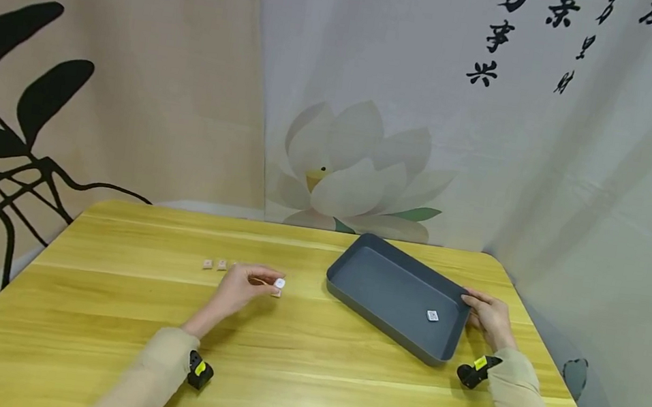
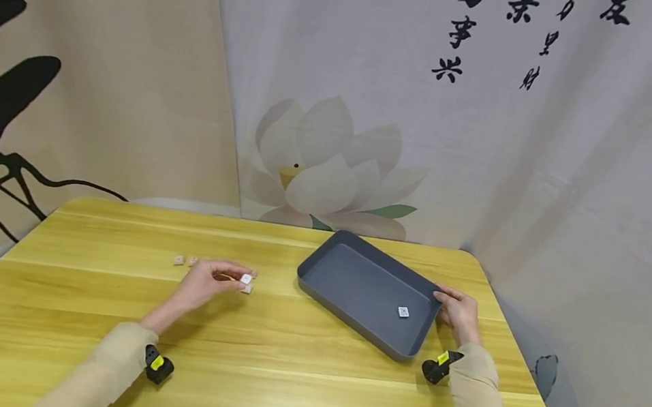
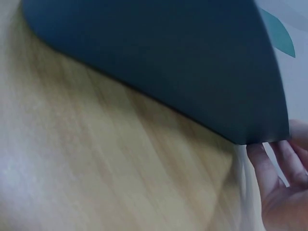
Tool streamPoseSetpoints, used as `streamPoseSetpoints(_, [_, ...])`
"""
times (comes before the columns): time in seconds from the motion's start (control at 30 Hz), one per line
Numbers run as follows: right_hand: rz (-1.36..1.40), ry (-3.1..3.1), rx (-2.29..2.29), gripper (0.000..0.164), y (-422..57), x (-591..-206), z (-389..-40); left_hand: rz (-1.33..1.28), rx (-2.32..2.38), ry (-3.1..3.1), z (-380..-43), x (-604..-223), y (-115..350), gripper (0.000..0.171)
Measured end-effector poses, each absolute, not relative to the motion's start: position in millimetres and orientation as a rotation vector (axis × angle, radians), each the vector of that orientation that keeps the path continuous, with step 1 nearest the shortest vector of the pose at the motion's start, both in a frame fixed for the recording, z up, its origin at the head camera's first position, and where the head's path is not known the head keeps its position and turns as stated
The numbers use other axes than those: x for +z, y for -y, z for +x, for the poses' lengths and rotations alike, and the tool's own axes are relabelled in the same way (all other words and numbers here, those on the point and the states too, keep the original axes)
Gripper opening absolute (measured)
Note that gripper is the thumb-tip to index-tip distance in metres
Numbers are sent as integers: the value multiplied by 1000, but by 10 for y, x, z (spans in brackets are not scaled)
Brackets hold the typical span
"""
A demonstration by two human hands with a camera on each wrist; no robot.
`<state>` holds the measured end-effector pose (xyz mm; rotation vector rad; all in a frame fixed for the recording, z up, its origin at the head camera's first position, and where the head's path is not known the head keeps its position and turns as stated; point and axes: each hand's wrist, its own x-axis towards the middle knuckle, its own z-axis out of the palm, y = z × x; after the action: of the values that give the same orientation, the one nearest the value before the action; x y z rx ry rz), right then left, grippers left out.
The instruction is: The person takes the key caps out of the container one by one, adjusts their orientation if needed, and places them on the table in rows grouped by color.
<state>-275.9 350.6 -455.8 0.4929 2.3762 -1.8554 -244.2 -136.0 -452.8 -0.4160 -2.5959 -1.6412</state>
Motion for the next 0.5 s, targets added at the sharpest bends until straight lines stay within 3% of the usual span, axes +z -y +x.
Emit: streamPoseSetpoints(0.5, [486, -2360, -1890, 54, -3529, -4545, -2757, -115, -1315, 2702, -2411, -4598, 2175, 29])
